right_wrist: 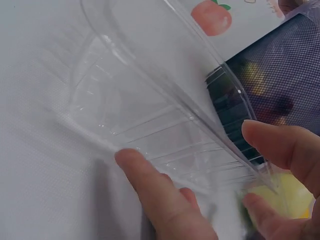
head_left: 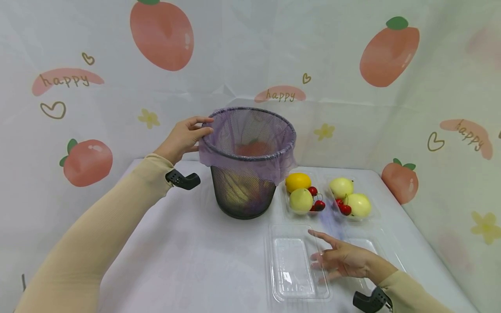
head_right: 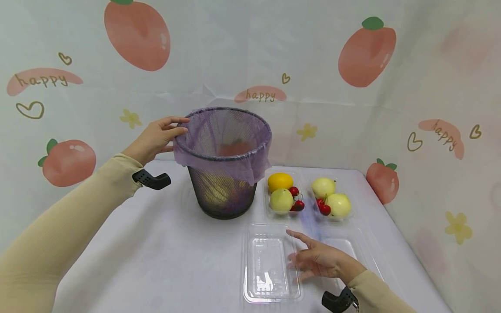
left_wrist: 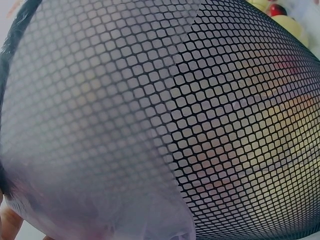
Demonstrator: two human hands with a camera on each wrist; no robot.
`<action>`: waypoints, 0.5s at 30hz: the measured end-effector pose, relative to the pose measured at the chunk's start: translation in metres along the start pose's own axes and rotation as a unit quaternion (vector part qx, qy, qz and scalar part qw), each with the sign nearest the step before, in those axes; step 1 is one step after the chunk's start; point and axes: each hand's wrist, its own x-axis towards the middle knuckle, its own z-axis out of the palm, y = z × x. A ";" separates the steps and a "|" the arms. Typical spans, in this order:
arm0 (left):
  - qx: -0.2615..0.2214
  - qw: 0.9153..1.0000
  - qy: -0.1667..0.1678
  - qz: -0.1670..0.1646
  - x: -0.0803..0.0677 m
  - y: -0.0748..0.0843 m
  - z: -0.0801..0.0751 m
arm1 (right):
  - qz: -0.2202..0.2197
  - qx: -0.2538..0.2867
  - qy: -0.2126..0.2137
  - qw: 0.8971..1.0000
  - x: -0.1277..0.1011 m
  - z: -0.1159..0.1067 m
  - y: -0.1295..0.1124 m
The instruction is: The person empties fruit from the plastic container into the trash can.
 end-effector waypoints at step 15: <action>-0.002 1.000 0.004 0.004 0.001 -0.001 0.000 | -0.068 -0.054 0.039 0.995 -0.016 -0.011 -0.033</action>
